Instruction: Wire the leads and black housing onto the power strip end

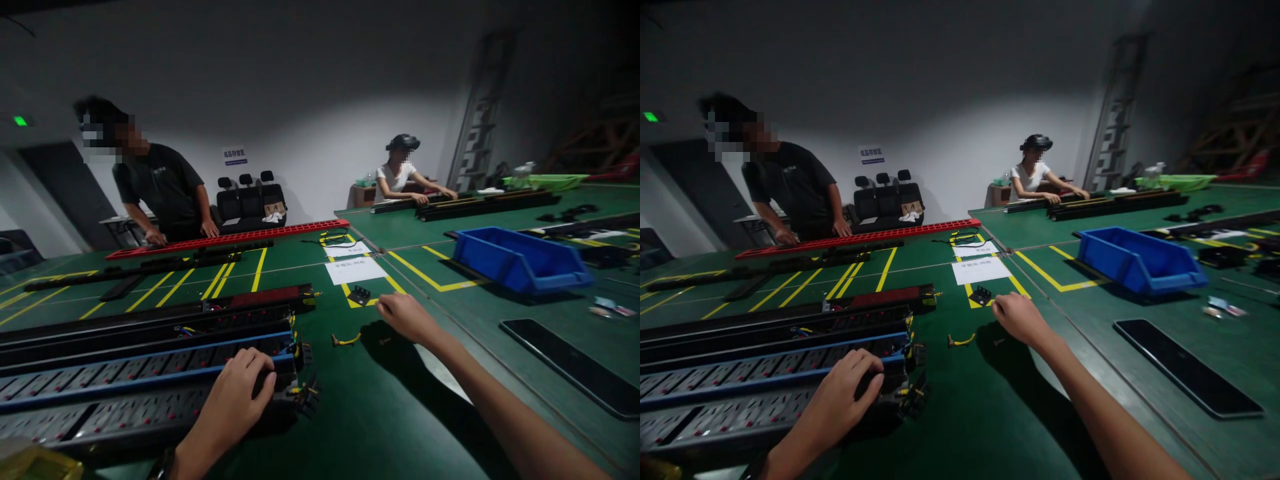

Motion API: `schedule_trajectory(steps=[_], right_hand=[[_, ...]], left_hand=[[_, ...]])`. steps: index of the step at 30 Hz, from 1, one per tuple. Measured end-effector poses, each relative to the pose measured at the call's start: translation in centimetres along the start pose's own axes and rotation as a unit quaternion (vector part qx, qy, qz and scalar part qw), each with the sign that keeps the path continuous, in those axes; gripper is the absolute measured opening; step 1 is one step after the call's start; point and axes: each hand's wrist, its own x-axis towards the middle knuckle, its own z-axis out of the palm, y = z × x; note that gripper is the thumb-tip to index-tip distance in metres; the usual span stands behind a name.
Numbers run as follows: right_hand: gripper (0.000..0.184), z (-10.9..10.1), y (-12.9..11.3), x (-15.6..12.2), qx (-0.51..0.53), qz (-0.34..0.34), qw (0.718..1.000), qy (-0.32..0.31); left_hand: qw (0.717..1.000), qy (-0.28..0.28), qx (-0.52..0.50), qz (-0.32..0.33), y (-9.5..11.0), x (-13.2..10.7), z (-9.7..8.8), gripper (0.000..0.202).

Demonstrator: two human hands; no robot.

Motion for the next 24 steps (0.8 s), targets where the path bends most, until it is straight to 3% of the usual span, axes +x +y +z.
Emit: schedule_trajectory(steps=[6, 10, 13, 19, 24], right_hand=[[0.032, -1.0, -0.3, -0.5, 0.039, -0.032, 0.996, -0.077], [0.012, -2.1, -1.0, -1.1, 0.09, -0.048, 0.983, -0.15], [0.017, -2.2, -1.2, -1.6, 0.098, -0.052, 0.978, -0.179], [0.018, -0.9, -1.1, -2.0, 0.075, -0.045, 0.99, -0.112], [0.014, -0.1, -2.3, -1.4, 0.056, -0.076, 0.995, 0.005]], left_hand=[[1.0, 0.004, -0.003, 0.011, -0.2, -0.3, 0.1, 0.026], [1.0, 0.025, -0.001, 0.018, -0.4, -0.6, 0.4, 0.027], [0.999, 0.034, 0.006, 0.019, -0.5, -0.7, 0.4, 0.028], [0.998, 0.014, 0.053, 0.031, 0.0, -0.8, -0.3, 0.034], [0.994, 0.012, 0.08, 0.067, 0.5, 0.6, -1.9, 0.035]])
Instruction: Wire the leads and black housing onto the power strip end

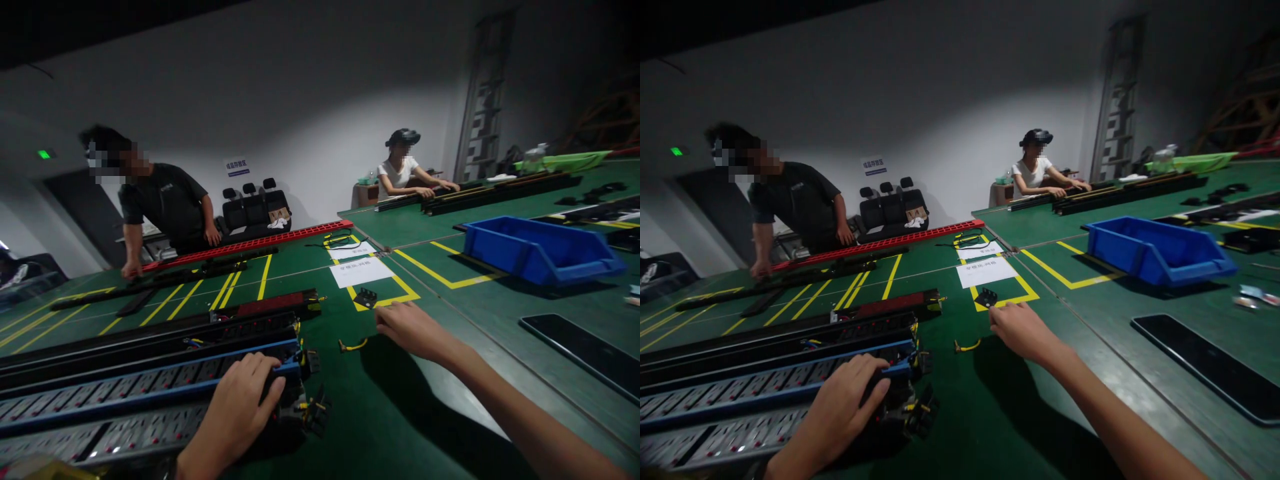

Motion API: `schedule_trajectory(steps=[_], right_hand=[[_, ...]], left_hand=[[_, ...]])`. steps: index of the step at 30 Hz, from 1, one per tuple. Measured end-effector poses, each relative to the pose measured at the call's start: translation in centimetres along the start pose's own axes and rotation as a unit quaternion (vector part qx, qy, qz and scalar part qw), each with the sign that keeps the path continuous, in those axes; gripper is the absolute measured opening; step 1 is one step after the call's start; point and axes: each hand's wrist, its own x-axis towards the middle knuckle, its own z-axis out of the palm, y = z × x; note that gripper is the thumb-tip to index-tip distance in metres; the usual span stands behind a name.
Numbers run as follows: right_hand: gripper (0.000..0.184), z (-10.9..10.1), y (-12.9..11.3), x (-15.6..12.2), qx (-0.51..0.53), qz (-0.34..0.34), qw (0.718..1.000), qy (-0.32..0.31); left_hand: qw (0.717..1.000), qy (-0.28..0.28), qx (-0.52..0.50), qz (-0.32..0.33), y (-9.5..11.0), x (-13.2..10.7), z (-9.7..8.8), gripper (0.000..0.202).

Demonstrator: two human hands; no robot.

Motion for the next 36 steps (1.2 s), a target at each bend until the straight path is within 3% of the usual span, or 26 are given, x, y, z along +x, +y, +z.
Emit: schedule_trajectory(steps=[4, 8, 12, 15, 20, 25, 31, 36], right_hand=[[0.011, 1.5, -2.4, 0.5, 0.0, -0.036, 0.996, 0.08], [0.011, 3.9, -5.1, 0.2, -0.021, -0.092, 0.993, 0.076], [0.009, 5.3, -6.7, 0.2, -0.022, -0.112, 0.99, 0.083], [0.011, 5.7, -6.7, 0.4, -0.022, -0.105, 0.99, 0.095], [0.013, 6.2, -5.5, 0.4, 0.026, -0.07, 0.991, 0.108], [0.012, 6.4, -5.5, 0.6, 0.09, -0.039, 0.989, 0.113], [0.01, 5.7, -7.5, 4.7, 0.126, -0.032, 0.985, 0.111], [0.006, 6.8, -8.5, 8.7, 0.144, -0.025, 0.98, 0.136]], left_hand=[[0.999, -0.014, -0.002, 0.04, 0.3, 3.5, -1.4, 0.03], [0.993, -0.057, -0.028, 0.103, 1.4, 8.2, -1.8, 0.02], [0.979, -0.089, -0.066, 0.169, 1.8, 12.7, -1.0, 0.018], [0.983, -0.077, -0.075, 0.15, 0.2, 14.8, 0.3, 0.018], [0.987, -0.018, -0.151, 0.061, -3.6, 15.0, 2.6, 0.024], [0.98, 0.021, -0.192, 0.046, -4.2, 14.2, 3.0, 0.023], [0.999, -0.012, -0.039, -0.029, -4.9, 13.8, 2.8, 0.029], [0.998, -0.047, 0.047, -0.022, -5.7, 13.1, 2.8, 0.023]])
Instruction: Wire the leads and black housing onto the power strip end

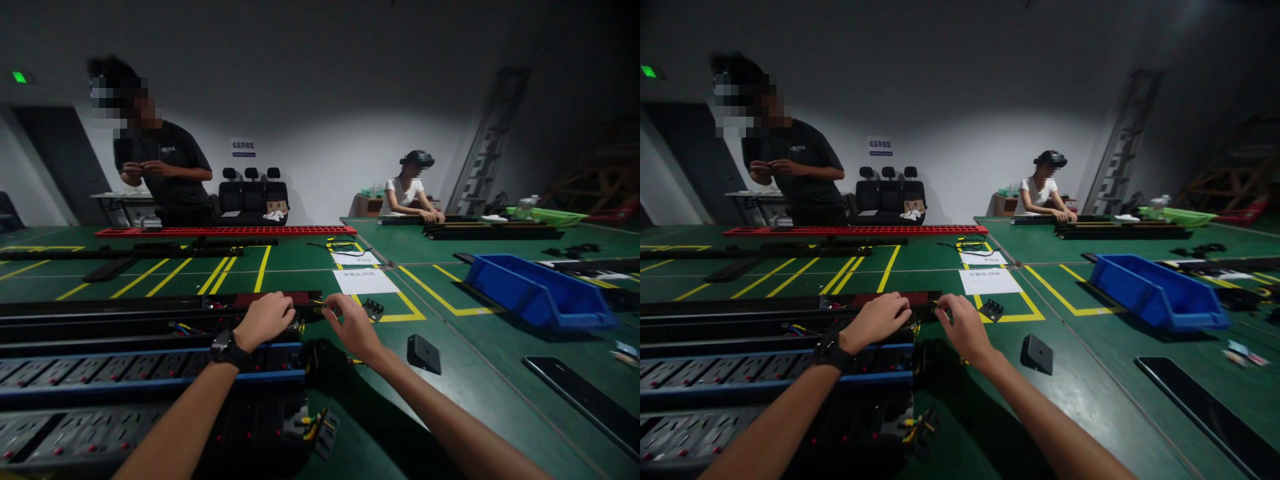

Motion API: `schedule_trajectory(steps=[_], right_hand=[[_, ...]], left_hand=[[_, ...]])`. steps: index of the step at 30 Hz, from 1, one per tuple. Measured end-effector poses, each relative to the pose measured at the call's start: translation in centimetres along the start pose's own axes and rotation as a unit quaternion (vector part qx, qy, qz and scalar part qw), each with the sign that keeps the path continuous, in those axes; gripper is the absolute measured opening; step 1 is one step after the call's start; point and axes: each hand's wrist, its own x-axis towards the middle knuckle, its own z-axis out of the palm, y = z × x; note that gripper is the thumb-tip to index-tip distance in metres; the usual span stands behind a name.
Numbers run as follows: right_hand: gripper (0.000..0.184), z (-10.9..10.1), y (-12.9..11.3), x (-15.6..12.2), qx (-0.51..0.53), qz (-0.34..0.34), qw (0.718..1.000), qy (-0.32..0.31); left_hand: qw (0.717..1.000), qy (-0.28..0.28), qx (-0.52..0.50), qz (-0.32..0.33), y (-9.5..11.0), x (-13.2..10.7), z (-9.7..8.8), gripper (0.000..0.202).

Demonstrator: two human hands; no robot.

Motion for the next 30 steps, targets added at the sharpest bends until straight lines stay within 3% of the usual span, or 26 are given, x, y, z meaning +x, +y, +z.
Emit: schedule_trajectory(steps=[3, 10, 16, 21, 26, 30], right_hand=[[0.007, 1.7, 0.1, 0.4, -0.003, 0.015, 1.0, 0.009], [0.013, 4.5, 0.0, -1.0, -0.008, 0.009, 0.999, -0.041], [0.012, 4.6, -0.3, -1.1, 0.018, 0.012, 0.998, -0.055], [0.012, 4.6, 0.1, -1.3, 0.027, 0.024, 0.998, -0.051], [0.01, 4.8, 0.9, -1.3, 0.063, 0.049, 0.994, -0.079], [0.008, 5.1, 1.7, -1.2, 0.126, 0.093, 0.983, -0.095]], left_hand=[[1.0, -0.006, 0.003, -0.016, -0.4, -0.1, -0.5, 0.025], [0.997, -0.066, 0.039, -0.02, 0.0, -1.8, -1.8, 0.022], [0.996, -0.064, 0.06, -0.023, 1.9, -4.5, -1.6, 0.022], [0.995, -0.027, 0.091, -0.035, 2.6, -5.5, -1.3, 0.023], [0.994, -0.088, 0.056, -0.018, 2.6, -6.2, -1.2, 0.033], [0.993, -0.092, 0.066, -0.009, 2.5, -6.6, -1.4, 0.033]])
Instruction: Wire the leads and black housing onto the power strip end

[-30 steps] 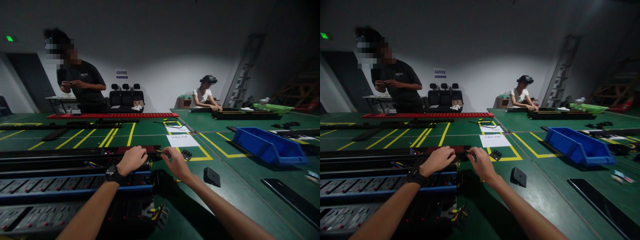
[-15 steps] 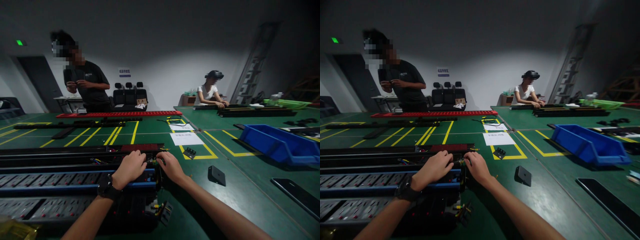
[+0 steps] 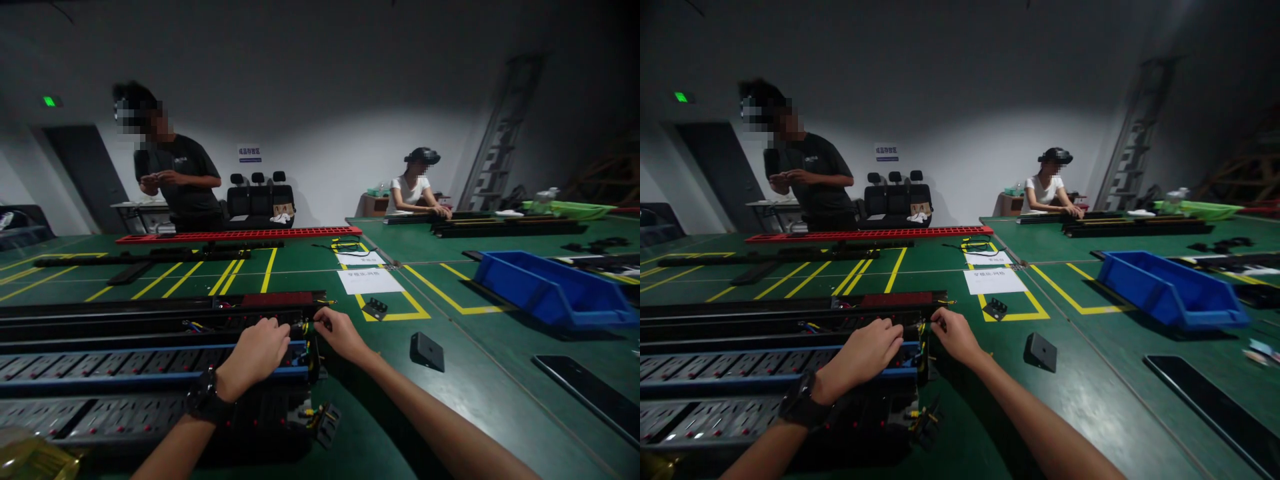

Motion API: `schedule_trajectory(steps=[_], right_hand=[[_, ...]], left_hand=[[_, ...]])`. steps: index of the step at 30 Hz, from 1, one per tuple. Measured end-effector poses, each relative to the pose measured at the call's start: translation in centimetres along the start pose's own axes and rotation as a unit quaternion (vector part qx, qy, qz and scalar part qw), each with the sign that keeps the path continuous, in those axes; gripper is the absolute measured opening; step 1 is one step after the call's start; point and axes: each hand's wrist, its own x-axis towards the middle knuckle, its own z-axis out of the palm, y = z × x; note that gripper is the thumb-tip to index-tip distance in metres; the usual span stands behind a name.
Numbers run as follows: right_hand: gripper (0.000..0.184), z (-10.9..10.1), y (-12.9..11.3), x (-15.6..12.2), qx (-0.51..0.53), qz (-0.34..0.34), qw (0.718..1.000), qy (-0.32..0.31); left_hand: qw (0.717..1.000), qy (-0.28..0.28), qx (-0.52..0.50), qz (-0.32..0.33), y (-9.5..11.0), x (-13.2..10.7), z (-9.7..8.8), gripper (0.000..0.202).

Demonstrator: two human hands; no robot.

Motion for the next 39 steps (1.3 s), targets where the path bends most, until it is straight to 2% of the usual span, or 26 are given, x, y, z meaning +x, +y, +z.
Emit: schedule_trajectory(steps=[4, 9, 16, 26, 32, 39], right_hand=[[0.01, 0.0, 0.9, 0.3, 0.056, 0.042, 0.998, -0.001], [0.014, -0.3, 1.5, 0.6, 0.096, 0.059, 0.994, -0.015], [0.014, -0.6, 1.3, 0.5, 0.094, 0.058, 0.994, -0.025], [0.012, -0.5, 1.0, 0.5, 0.101, 0.054, 0.993, -0.016], [0.013, -0.4, 1.1, 0.4, 0.109, 0.046, 0.993, -0.015], [0.013, -0.5, 0.9, 0.4, 0.111, 0.042, 0.993, -0.017]], left_hand=[[1.0, -0.021, -0.022, 0.006, -0.4, 0.2, -0.5, 0.027], [0.998, 0.056, -0.041, -0.01, -2.0, 1.5, -0.1, 0.022], [0.996, 0.083, -0.044, -0.002, -3.3, 1.8, 1.6, 0.023], [0.981, 0.089, -0.159, 0.06, -3.3, 2.4, 1.9, 0.024], [0.978, 0.069, -0.191, 0.04, -3.0, 3.4, 2.0, 0.028], [0.985, 0.057, -0.16, 0.019, -3.2, 3.6, 2.3, 0.031]])
